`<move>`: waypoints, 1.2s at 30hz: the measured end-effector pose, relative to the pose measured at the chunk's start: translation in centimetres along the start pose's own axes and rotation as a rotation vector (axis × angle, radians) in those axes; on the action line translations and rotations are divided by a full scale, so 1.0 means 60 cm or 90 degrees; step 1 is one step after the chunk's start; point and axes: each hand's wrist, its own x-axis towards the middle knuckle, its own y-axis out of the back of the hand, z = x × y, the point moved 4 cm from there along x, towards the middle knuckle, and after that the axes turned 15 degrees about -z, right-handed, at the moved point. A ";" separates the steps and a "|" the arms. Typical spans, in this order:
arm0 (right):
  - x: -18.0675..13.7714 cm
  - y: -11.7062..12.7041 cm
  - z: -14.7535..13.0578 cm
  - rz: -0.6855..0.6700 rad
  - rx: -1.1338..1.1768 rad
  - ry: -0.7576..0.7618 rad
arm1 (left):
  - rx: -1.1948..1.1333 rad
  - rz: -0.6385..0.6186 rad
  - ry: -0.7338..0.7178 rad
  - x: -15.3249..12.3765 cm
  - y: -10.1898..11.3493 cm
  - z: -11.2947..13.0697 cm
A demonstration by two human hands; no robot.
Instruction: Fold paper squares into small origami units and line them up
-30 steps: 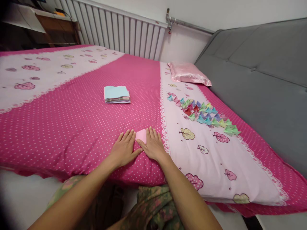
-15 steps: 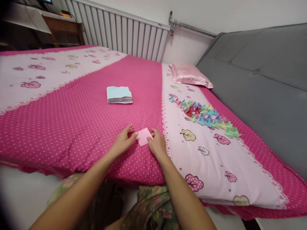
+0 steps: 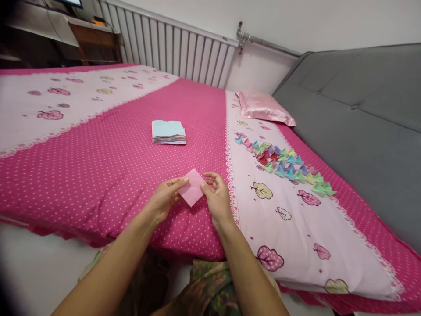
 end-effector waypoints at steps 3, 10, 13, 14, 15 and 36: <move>-0.013 0.006 -0.003 -0.006 -0.063 0.019 | -0.009 -0.029 0.022 -0.006 -0.003 -0.011; -0.030 0.029 -0.026 -0.213 -0.218 -0.007 | -0.030 -0.023 0.049 -0.009 -0.003 -0.019; -0.033 0.035 -0.029 -0.290 -0.281 -0.007 | -0.036 -0.009 0.048 -0.008 -0.003 -0.018; -0.033 0.037 -0.029 -0.302 -0.297 0.000 | -0.037 -0.005 0.047 -0.008 -0.004 -0.018; -0.033 0.038 -0.028 -0.308 -0.307 0.006 | -0.037 0.000 0.048 -0.008 -0.004 -0.017; -0.025 0.042 -0.012 -0.280 -0.256 -0.013 | -0.060 -0.008 0.067 -0.015 -0.004 -0.015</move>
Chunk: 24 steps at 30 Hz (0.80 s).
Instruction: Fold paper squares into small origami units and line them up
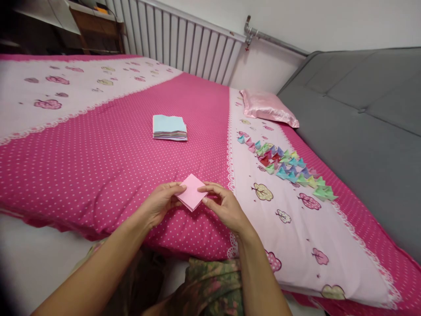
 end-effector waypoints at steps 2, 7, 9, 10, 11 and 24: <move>0.000 -0.002 -0.002 -0.002 0.008 -0.005 | 0.007 -0.004 0.004 0.000 -0.001 0.000; 0.003 -0.012 -0.004 -0.019 0.046 -0.011 | 0.039 -0.035 0.010 0.000 -0.005 -0.002; 0.005 -0.016 -0.005 -0.020 0.038 -0.013 | 0.060 -0.052 0.008 -0.001 -0.008 -0.004; 0.006 -0.017 -0.005 -0.017 0.027 -0.014 | 0.070 -0.061 0.007 -0.001 -0.009 -0.004; 0.007 -0.017 -0.006 -0.012 0.014 -0.015 | 0.079 -0.068 0.007 -0.001 -0.011 -0.005; 0.006 -0.009 0.005 0.068 0.020 -0.015 | 0.028 -0.078 0.024 0.003 -0.006 -0.009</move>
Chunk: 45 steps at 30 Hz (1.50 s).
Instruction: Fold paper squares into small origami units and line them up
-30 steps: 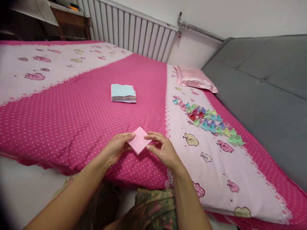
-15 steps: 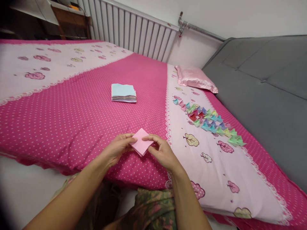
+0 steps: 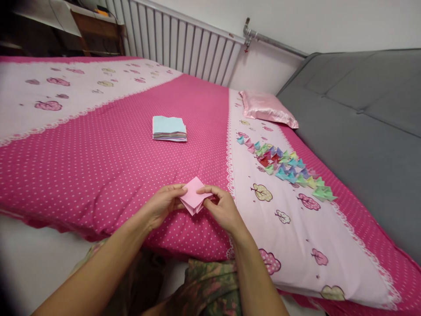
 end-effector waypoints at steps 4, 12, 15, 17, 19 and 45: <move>0.000 -0.002 -0.003 -0.010 0.023 -0.013 | -0.020 0.030 0.005 0.000 0.003 -0.001; -0.003 -0.011 -0.008 -0.090 0.092 -0.010 | -0.067 0.100 0.005 -0.005 0.005 0.004; -0.005 -0.010 -0.013 -0.076 0.091 0.010 | -0.069 0.102 0.003 -0.005 0.004 0.006; -0.006 -0.009 -0.018 -0.068 0.038 0.032 | -0.069 0.101 -0.002 -0.005 0.004 0.007; -0.006 -0.011 -0.020 -0.073 -0.016 0.048 | -0.068 0.102 -0.006 -0.005 0.004 0.007; 0.007 -0.029 0.000 -0.003 0.057 0.000 | 0.036 0.082 -0.035 -0.004 0.002 0.005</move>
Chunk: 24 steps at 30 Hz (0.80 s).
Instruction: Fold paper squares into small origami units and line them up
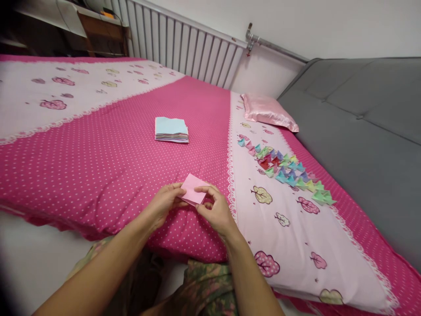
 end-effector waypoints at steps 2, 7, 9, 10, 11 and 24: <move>0.001 -0.001 -0.001 0.014 0.009 -0.001 | 0.009 0.002 -0.010 -0.001 -0.002 0.001; 0.002 0.003 0.004 0.055 -0.011 -0.018 | 0.022 0.012 -0.032 -0.003 -0.002 0.003; 0.002 0.008 0.006 0.080 -0.047 -0.022 | 0.024 0.007 -0.029 -0.002 -0.001 0.000; 0.001 0.010 0.006 0.089 -0.064 -0.018 | 0.025 -0.001 -0.026 -0.001 -0.001 -0.001; 0.001 0.011 0.006 0.093 -0.078 -0.012 | 0.027 -0.011 -0.025 0.000 -0.001 -0.003; -0.010 0.015 -0.002 0.167 -0.077 -0.012 | 0.068 -0.145 -0.067 -0.010 -0.025 0.008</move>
